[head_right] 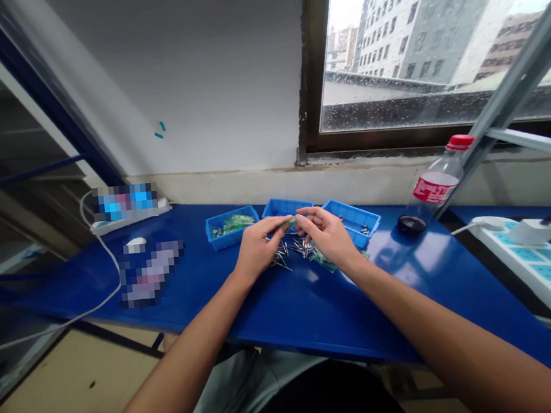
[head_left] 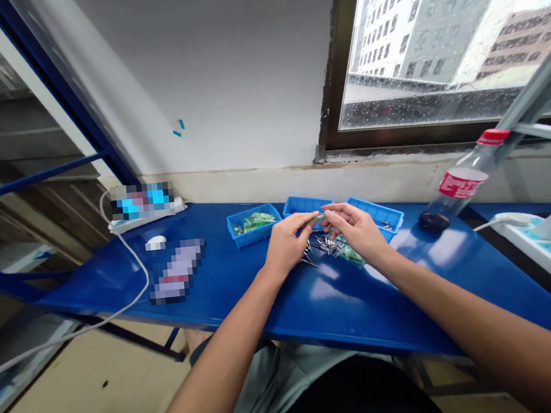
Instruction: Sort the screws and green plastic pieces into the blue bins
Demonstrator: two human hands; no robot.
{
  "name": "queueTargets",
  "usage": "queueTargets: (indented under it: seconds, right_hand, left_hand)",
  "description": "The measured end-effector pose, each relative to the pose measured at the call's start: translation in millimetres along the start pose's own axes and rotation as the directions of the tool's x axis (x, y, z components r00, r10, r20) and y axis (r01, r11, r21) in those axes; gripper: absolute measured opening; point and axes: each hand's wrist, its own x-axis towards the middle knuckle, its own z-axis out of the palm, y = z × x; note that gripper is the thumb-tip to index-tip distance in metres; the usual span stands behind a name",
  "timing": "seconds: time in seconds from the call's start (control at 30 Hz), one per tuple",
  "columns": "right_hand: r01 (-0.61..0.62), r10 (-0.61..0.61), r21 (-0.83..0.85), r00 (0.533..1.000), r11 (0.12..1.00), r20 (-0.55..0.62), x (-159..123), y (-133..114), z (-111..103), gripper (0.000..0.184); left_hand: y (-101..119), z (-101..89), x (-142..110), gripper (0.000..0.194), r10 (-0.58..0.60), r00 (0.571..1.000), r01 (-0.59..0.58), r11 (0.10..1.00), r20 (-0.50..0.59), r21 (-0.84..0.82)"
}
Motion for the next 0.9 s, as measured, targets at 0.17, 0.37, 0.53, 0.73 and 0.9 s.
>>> queueTargets:
  seconds: [0.17,0.37,0.53,0.73,0.9]
  right_hand:
    - [0.142,-0.144,-0.236,0.99,0.961,0.01,-1.1,-2.6,-2.0,0.041]
    - [0.042,-0.039,-0.041,0.996,0.998,0.079,-3.4,-0.6,2.1,0.036]
    - [-0.018,0.014,0.041,0.996,0.999,0.09,-4.5,-4.2,3.7,0.035]
    - [-0.009,0.009,-0.025,1.0,1.0,0.015,-1.6,-0.1,-0.1,0.035]
    - [0.028,-0.041,-0.139,0.994,0.99,-0.097,-1.4,3.0,-2.4,0.029]
  left_hand:
    - [3.1,-1.4,0.4,0.02,-0.102,0.994,0.098,0.992,-0.048,-0.082]
    - [4.2,-0.8,1.1,0.027,-0.203,0.979,0.197,0.953,-0.002,-0.23]
    - [2.0,-0.1,1.6,0.026,-0.228,0.974,0.222,0.948,-0.004,-0.228]
    - [-2.0,2.6,2.7,0.037,-0.198,0.98,0.194,0.967,-0.013,-0.167]
    - [2.2,3.1,1.2,0.026,-0.26,0.964,0.265,0.958,0.052,-0.114]
